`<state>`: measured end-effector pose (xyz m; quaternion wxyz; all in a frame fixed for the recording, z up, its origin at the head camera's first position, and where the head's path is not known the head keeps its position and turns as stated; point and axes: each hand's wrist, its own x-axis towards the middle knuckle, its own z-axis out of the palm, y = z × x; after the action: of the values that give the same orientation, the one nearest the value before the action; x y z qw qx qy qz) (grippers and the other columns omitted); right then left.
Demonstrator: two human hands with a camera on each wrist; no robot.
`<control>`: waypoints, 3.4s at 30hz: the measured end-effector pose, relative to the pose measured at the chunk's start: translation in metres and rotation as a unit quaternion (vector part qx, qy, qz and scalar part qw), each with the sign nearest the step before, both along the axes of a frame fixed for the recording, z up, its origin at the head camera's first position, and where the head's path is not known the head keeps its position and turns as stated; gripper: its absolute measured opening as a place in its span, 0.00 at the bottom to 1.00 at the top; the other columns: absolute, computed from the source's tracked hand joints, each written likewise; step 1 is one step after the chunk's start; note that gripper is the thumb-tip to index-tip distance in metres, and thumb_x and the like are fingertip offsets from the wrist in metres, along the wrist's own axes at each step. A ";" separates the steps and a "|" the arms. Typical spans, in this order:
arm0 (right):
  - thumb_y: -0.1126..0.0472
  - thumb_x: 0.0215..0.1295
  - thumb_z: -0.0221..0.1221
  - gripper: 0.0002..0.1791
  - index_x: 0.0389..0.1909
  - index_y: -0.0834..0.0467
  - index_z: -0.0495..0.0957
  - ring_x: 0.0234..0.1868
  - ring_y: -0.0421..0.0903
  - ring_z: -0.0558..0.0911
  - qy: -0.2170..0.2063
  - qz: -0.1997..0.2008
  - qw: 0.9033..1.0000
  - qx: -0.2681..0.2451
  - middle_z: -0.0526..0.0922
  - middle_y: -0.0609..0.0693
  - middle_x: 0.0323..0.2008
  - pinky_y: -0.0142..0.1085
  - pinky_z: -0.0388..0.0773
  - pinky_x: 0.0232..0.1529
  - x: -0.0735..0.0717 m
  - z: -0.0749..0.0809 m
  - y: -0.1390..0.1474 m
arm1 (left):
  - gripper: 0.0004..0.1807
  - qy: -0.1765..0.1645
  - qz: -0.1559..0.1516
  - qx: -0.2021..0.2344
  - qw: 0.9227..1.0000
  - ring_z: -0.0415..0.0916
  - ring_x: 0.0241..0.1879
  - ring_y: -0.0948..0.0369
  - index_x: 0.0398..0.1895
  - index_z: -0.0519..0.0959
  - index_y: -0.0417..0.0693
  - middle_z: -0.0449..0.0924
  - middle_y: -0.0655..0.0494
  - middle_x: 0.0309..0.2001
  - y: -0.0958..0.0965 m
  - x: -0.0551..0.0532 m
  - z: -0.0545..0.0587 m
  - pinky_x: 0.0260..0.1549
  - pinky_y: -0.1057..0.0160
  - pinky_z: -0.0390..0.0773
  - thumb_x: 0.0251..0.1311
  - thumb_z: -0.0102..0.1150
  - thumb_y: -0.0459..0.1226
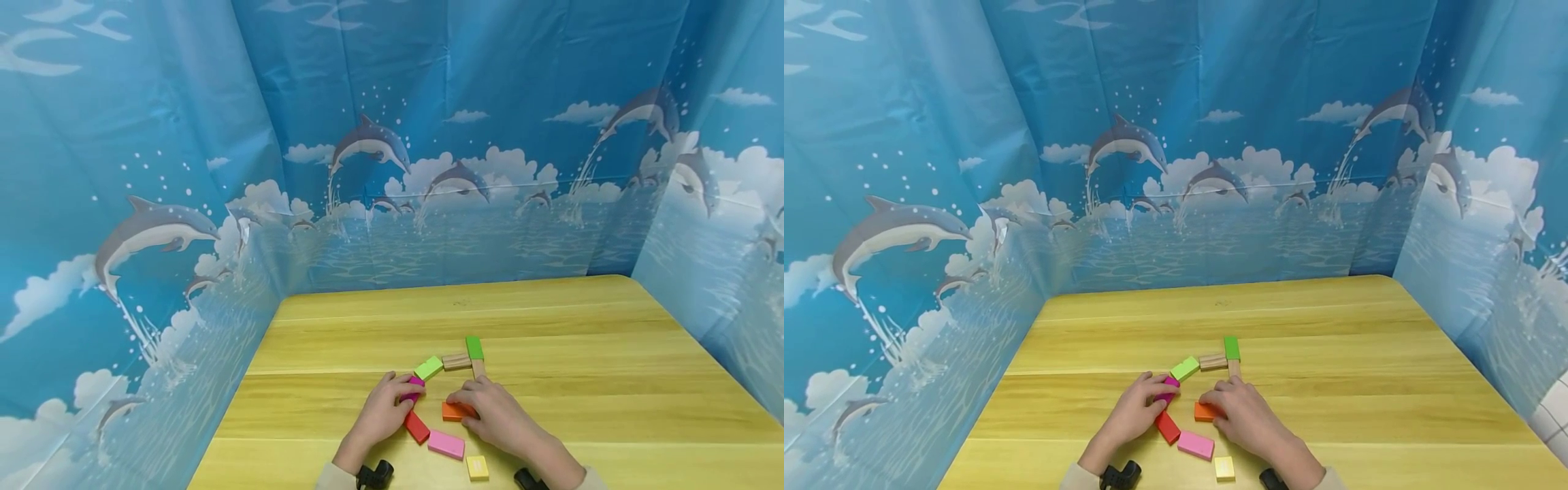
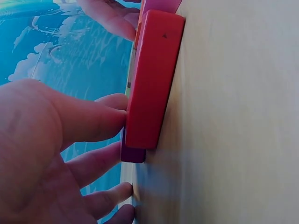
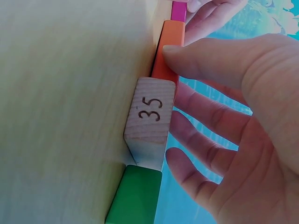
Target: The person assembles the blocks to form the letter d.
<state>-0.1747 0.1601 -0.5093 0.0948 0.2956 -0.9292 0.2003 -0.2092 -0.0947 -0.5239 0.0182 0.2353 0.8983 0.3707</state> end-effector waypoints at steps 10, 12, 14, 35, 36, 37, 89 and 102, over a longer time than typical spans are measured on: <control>0.60 0.55 0.73 0.16 0.46 0.47 0.86 0.39 0.39 0.73 0.003 -0.001 1.000 -0.005 0.81 0.37 0.39 0.39 0.75 0.37 0.002 -0.002 0.000 | 0.20 0.016 -0.002 0.021 1.000 0.63 0.69 0.37 0.58 0.84 0.54 0.74 0.45 0.66 -0.004 0.000 -0.001 0.62 0.33 0.64 0.64 0.63 0.29; 0.61 0.55 0.73 0.17 0.46 0.46 0.86 0.40 0.39 0.73 0.004 0.001 1.000 -0.006 0.81 0.37 0.39 0.39 0.75 0.38 0.002 -0.002 0.000 | 0.24 0.006 -0.018 0.010 1.000 0.62 0.70 0.39 0.63 0.81 0.56 0.70 0.44 0.68 -0.007 0.001 -0.001 0.62 0.33 0.64 0.63 0.67 0.34; 0.61 0.55 0.73 0.17 0.47 0.46 0.86 0.40 0.40 0.73 0.003 0.002 1.000 -0.006 0.81 0.37 0.39 0.40 0.75 0.38 0.002 -0.002 0.000 | 0.30 -0.012 -0.037 -0.006 0.999 0.58 0.72 0.40 0.67 0.77 0.58 0.66 0.43 0.71 -0.010 0.002 -0.001 0.63 0.33 0.63 0.60 0.71 0.40; 0.61 0.55 0.73 0.18 0.47 0.47 0.86 0.40 0.39 0.75 0.010 0.001 1.000 -0.004 0.81 0.38 0.39 0.40 0.76 0.38 0.002 -0.002 0.001 | 0.42 -0.027 -0.035 -0.035 0.998 0.49 0.76 0.44 0.74 0.68 0.66 0.58 0.49 0.76 -0.031 -0.010 -0.003 0.65 0.33 0.58 0.54 0.74 0.51; 0.61 0.55 0.73 0.18 0.47 0.47 0.86 0.40 0.39 0.75 0.010 0.000 1.000 -0.003 0.80 0.38 0.39 0.41 0.76 0.38 0.003 -0.002 0.001 | 0.42 -0.027 -0.034 -0.034 0.998 0.49 0.76 0.44 0.74 0.69 0.66 0.59 0.49 0.76 -0.032 -0.011 -0.004 0.65 0.33 0.58 0.54 0.74 0.52; 0.61 0.55 0.73 0.18 0.47 0.47 0.86 0.40 0.39 0.75 0.010 0.000 1.000 -0.002 0.80 0.38 0.39 0.41 0.75 0.38 0.003 -0.001 0.001 | 0.42 -0.026 -0.032 -0.035 0.999 0.50 0.76 0.44 0.74 0.69 0.66 0.59 0.49 0.76 -0.033 -0.011 -0.004 0.65 0.34 0.58 0.53 0.74 0.52; 0.60 0.54 0.73 0.16 0.46 0.49 0.87 0.37 0.39 0.74 0.010 -0.008 1.000 0.001 0.80 0.40 0.36 0.39 0.74 0.36 0.004 0.002 0.003 | 0.16 0.053 -0.142 -0.109 0.982 0.32 0.79 0.44 0.36 0.82 0.71 0.47 0.53 0.80 -0.017 0.023 0.007 0.70 0.35 0.45 0.45 0.80 0.47; 0.59 0.54 0.73 0.17 0.47 0.50 0.87 0.38 0.39 0.74 0.005 -0.009 1.000 -0.002 0.81 0.40 0.38 0.39 0.75 0.37 0.004 0.004 0.003 | 0.40 -0.008 -0.095 -0.074 0.993 0.36 0.79 0.47 0.79 0.60 0.59 0.45 0.54 0.81 -0.018 0.022 0.010 0.66 0.34 0.57 0.66 0.62 0.55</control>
<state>-0.1708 0.1632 -0.5056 0.1014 0.2885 -0.9310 0.1995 -0.1874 -0.1126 -0.5135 0.0780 0.3151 0.8964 0.3017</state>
